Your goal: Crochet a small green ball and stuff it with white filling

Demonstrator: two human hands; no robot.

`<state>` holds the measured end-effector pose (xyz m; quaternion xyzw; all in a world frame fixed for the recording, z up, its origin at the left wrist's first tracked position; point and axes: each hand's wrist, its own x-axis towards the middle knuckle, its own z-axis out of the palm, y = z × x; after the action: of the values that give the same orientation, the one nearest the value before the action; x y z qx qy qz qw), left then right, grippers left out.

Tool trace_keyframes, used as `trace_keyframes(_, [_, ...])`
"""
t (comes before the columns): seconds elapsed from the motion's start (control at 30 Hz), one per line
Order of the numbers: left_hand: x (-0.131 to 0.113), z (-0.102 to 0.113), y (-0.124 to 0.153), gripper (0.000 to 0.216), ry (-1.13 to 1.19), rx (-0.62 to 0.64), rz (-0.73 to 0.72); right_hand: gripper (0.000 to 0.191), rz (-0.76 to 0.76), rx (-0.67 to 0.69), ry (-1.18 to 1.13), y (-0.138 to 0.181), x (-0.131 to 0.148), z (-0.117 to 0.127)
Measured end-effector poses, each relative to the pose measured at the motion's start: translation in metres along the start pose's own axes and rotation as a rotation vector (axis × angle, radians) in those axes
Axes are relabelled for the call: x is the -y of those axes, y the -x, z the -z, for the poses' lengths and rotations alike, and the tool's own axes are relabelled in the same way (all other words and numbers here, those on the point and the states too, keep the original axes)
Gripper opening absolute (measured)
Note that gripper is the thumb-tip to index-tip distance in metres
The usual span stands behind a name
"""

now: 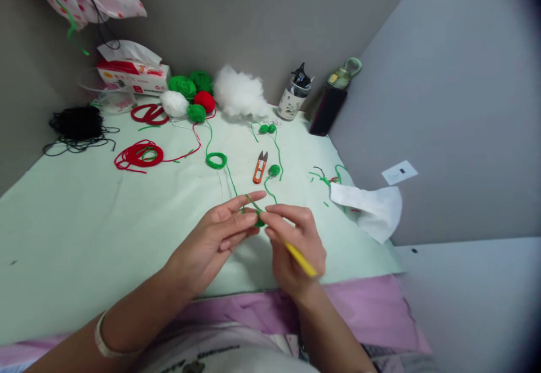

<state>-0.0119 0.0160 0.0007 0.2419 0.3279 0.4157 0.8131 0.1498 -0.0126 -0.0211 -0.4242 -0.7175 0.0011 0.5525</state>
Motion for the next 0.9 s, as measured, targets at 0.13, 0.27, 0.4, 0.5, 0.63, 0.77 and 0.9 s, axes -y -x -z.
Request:
trace_keyframes(0.13, [-0.002,0.002,-0.001,0.034,0.008,0.009,-0.013,0.022,-0.393,-0.131,-0.493,-0.010,-0.001,0.002])
trace_keyframes(0.27, [0.001,-0.001,0.002,0.029,-0.067,0.059,-0.047,0.018,-0.521,-0.047,-0.642,-0.012,-0.002,0.000])
trace_keyframes(0.4, [0.003,-0.003,0.003,0.034,-0.121,0.020,-0.129,0.022,-0.401,-0.012,-0.468,-0.009,0.002,0.000])
trace_keyframes(0.5, [0.003,-0.003,0.002,0.044,-0.118,0.007,-0.127,0.027,-0.305,0.009,-0.378,-0.008,0.004,0.001])
trace_keyframes(0.63, [0.004,-0.001,0.001,0.038,-0.140,0.038,-0.092,0.019,-0.442,-0.051,-0.535,-0.009,-0.001,0.002])
trace_keyframes(0.77, [0.004,0.000,0.001,0.056,-0.137,0.025,-0.090,0.016,-0.624,-0.051,-0.682,-0.008,-0.007,0.002])
trace_keyframes(0.9, [0.003,0.001,0.001,0.071,-0.146,0.018,-0.089,0.018,-0.649,-0.073,-0.750,-0.010,-0.007,0.002])
